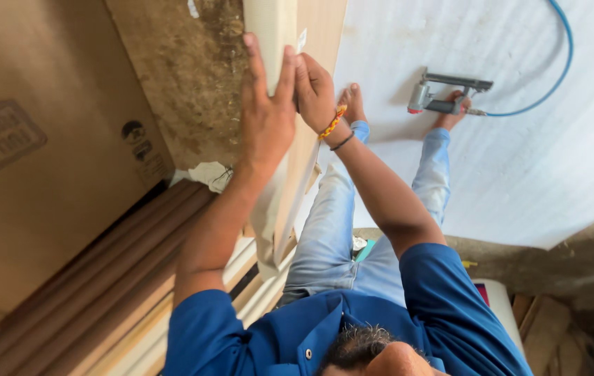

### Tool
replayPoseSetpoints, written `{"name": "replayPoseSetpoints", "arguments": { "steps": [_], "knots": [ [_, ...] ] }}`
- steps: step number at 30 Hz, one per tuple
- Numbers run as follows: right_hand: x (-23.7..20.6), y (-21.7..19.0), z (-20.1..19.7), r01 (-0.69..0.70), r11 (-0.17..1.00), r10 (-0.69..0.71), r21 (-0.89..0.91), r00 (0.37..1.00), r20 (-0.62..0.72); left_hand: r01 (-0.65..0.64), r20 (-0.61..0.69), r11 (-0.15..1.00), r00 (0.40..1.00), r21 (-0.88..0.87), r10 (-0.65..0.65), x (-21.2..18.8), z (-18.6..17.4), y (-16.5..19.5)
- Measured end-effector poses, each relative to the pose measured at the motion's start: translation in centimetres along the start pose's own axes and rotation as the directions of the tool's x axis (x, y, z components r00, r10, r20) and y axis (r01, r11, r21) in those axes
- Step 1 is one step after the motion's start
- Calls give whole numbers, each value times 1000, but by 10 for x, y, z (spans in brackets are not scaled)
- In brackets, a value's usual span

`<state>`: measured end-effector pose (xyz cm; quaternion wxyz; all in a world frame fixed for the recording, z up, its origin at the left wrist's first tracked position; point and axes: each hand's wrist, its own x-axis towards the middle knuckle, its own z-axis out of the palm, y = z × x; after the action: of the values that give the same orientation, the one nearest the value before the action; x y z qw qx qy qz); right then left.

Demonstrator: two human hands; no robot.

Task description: The person stretches a length of fabric over a wooden panel and staples it in place using a pneumatic staple gun, pressing the fabric taut with the free hand between staple placements. He repositions the panel and continues stapling along the edge, then smooths and folds the fabric at the end.

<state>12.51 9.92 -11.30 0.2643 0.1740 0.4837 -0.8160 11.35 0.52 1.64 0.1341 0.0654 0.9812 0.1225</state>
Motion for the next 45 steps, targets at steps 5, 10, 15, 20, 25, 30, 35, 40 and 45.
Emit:
{"name": "replayPoseSetpoints", "arguments": {
  "steps": [5, 10, 15, 20, 25, 30, 35, 40, 45],
  "knots": [
    [4, 59, -129, 162, 744, -212, -649, 977, 1, 20, 60, 997, 998, 75, -25, -4, 0, -7],
    [-20, 97, -289, 40, -148, 51, -988, 998, 33, 38, 86, 997, 995, 67, -44, -7, 3, -4],
    [-33, 113, -347, 72, -377, 48, -923, 997, 59, 116, 157, 979, 977, 170, -143, -17, 8, -3],
    [-18, 127, -358, 169, -381, 124, -909, 984, 131, 134, 162, 976, 973, 173, -163, -24, 13, -8],
    [-18, 135, -362, 221, -349, 154, -910, 972, 177, 194, 157, 975, 965, 111, -210, -26, 8, -4],
    [-10, 97, -350, -21, 156, 267, -988, 964, 22, 158, 133, 981, 976, 117, -173, -26, 6, -4],
    [-9, 15, -286, 386, 552, -63, -739, 903, 425, 75, 83, 984, 993, 161, -89, -28, 17, -13],
    [12, -54, -215, 702, 572, -283, -425, 655, 701, 54, 49, 984, 997, 172, -64, -30, 18, -14],
    [35, -76, -173, 810, 564, -423, -163, 452, 785, 10, 16, 989, 1000, 147, -12, -29, 13, -7]
  ]
}}
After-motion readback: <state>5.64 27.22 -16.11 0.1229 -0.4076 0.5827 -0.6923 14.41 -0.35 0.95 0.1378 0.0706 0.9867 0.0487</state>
